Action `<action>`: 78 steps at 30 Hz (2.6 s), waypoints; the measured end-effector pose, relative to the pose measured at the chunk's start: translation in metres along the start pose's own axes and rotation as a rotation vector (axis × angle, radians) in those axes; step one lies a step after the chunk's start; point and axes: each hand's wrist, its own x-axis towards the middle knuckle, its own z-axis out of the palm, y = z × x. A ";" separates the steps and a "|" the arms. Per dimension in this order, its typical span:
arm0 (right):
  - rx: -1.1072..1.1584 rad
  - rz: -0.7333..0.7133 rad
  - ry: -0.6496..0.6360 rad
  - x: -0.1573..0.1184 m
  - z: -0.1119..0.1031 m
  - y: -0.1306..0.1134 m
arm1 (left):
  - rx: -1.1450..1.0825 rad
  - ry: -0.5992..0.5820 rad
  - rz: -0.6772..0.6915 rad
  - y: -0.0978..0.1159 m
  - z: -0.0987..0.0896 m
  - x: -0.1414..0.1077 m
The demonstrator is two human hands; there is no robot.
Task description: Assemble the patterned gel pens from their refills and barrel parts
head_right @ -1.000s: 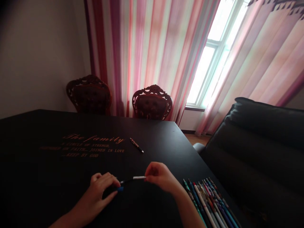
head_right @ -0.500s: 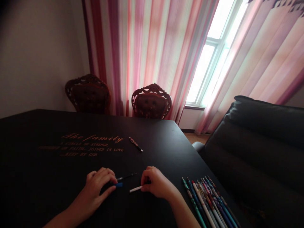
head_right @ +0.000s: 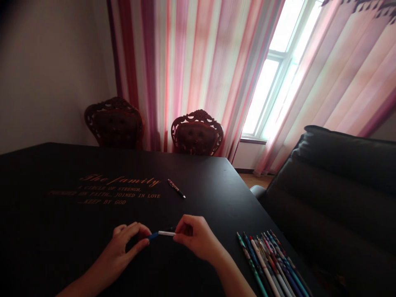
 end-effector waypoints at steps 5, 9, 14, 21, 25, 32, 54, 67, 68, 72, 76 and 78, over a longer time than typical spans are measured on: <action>-0.075 -0.116 0.090 0.000 -0.003 -0.002 | -0.007 0.000 0.024 0.002 -0.002 -0.001; -0.008 -0.134 0.141 0.001 -0.004 -0.003 | -0.002 0.013 0.014 0.005 -0.004 -0.001; 0.114 -0.071 0.167 0.000 0.004 -0.003 | -0.011 0.013 0.012 0.007 -0.004 0.000; 0.174 -0.035 0.139 -0.001 0.018 -0.003 | -0.039 0.040 0.003 0.004 -0.003 -0.002; 0.192 -0.020 0.146 -0.001 0.021 -0.003 | -0.059 0.051 0.003 0.003 -0.001 -0.003; 0.252 -0.002 0.137 0.000 0.029 0.000 | -0.078 0.066 -0.001 0.003 0.001 -0.003; 0.382 0.024 0.113 0.000 0.044 0.001 | -0.077 0.052 0.026 0.005 0.005 -0.004; 0.518 -0.003 0.158 0.002 0.033 0.003 | -0.162 0.088 -0.048 0.007 -0.003 -0.005; 0.532 -0.004 0.161 0.003 0.031 0.003 | -0.168 0.095 -0.046 0.008 -0.004 -0.005; 0.568 -0.007 0.148 0.002 0.028 0.003 | -0.187 0.108 -0.039 0.009 -0.006 -0.003; 0.587 0.006 0.130 0.001 0.029 0.000 | -0.234 0.121 -0.051 0.007 -0.005 -0.001; 0.601 0.010 0.126 0.001 0.030 -0.001 | -0.269 0.119 -0.051 0.005 -0.004 -0.001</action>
